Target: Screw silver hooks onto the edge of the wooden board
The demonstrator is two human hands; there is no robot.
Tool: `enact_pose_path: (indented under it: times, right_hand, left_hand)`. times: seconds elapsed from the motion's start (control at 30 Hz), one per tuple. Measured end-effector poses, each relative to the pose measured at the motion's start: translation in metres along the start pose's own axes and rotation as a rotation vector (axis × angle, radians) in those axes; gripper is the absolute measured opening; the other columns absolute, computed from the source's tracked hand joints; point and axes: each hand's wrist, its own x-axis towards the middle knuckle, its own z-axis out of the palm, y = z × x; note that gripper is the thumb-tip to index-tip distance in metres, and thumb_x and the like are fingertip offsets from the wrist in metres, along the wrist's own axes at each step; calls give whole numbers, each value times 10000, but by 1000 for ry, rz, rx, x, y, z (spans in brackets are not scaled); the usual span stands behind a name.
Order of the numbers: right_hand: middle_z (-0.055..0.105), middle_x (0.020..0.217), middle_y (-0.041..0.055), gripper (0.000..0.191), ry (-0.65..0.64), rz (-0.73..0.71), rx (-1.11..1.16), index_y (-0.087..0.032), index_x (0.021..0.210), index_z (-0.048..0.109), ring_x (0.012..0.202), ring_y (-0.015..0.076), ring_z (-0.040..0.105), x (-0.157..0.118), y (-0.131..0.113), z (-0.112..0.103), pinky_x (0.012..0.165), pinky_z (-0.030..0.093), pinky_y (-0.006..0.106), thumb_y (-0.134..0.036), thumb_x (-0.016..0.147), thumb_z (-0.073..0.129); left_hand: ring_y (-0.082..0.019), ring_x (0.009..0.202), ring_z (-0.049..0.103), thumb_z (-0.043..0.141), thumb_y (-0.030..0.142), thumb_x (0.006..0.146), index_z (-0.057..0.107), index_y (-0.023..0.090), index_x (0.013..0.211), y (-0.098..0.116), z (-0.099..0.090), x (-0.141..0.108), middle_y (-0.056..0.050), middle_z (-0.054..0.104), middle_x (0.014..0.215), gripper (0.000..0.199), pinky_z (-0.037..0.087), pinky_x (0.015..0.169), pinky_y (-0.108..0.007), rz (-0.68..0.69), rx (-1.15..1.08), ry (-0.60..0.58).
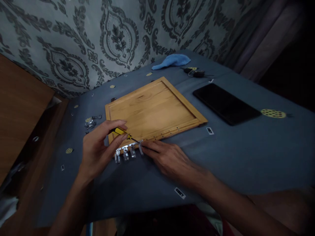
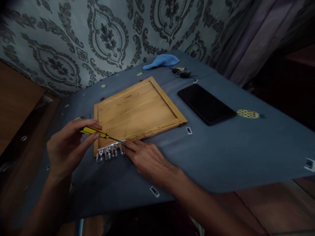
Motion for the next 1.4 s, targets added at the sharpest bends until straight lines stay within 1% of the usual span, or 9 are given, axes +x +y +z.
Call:
enact_pose_path:
  times: [0.13, 0.37, 0.47, 0.67, 0.9, 1.03, 1.23, 1.3, 1.4]
  right_hand:
    - [734, 1310, 131, 496, -8, 2, -9, -143, 1327, 670, 1139, 252, 718, -1, 1, 2, 911, 623, 373, 20, 879, 532]
    - [724, 1338, 132, 471, -21, 6, -1, -136, 1310, 679, 1151, 264, 716, 0, -1, -1, 930, 623, 398, 13, 881, 554]
    - [726, 1333, 134, 497, -23, 13, 4, -146, 1316, 677, 1157, 261, 717, 1, -1, -1, 933, 623, 396, 24, 869, 542]
    - [716, 1351, 133, 556, -22, 21, 0, -161, 1355, 658, 1151, 254, 722, -1, 0, 2, 942, 619, 391, 36, 850, 534]
    - [714, 1354, 138, 494, -2, 10, 26, -161, 1306, 690, 1197, 262, 704, -1, 1, 1, 959, 618, 404, 23, 872, 542]
    - [726, 1326, 147, 506, -5, 13, 20, -151, 1285, 699, 1156, 266, 722, 0, 0, 0, 924, 629, 401, 41, 848, 533]
    - [742, 1292, 142, 511, -7, 15, 10, -150, 1245, 719, 1078, 264, 747, 3, -2, -3, 875, 635, 383, 64, 816, 540]
    - [743, 1292, 139, 505, 0, 14, 10, -152, 1243, 719, 1077, 264, 748, 3, -2, -2, 871, 636, 385, 61, 823, 536]
    - [745, 1292, 136, 500, 5, 13, -2, -156, 1246, 718, 1081, 261, 749, 2, -1, -2, 875, 637, 387, 54, 837, 522]
  left_hand:
    - [-165, 1045, 732, 747, 131, 919, 734, 306, 1163, -1, -1, 0, 5, 777, 1093, 300, 563, 951, -301, 12, 1, -27]
    - [-167, 956, 756, 750, 183, 931, 730, 281, 1149, 3, 0, 1, 2, 794, 1031, 241, 602, 883, -305, 87, 100, -43]
    - [-175, 960, 762, 749, 197, 933, 730, 283, 1157, 5, -2, 2, -4, 800, 1035, 240, 613, 886, -312, 96, 109, -53]
    - [-192, 1016, 767, 690, 245, 980, 722, 269, 1190, 6, -7, 7, -35, 801, 1086, 214, 624, 905, -314, 100, 125, -162]
    - [-186, 1011, 762, 667, 244, 989, 700, 240, 1184, 6, -5, 9, -45, 793, 1083, 198, 624, 912, -303, 117, 178, -140]
    - [-160, 924, 753, 660, 200, 984, 685, 213, 1142, 11, -1, 7, -36, 779, 1037, 160, 618, 817, -254, 124, 231, -104]
    - [-176, 870, 751, 644, 260, 995, 696, 210, 1082, 14, 3, 3, -40, 774, 986, 113, 612, 752, -276, 55, 287, -21]
    - [-176, 857, 750, 644, 278, 995, 699, 213, 1079, 14, 3, 2, -42, 777, 987, 120, 609, 725, -272, 44, 299, -12]
    - [-179, 882, 752, 642, 272, 994, 699, 212, 1092, 14, 3, 2, -44, 780, 1006, 129, 613, 744, -271, 41, 304, -11]
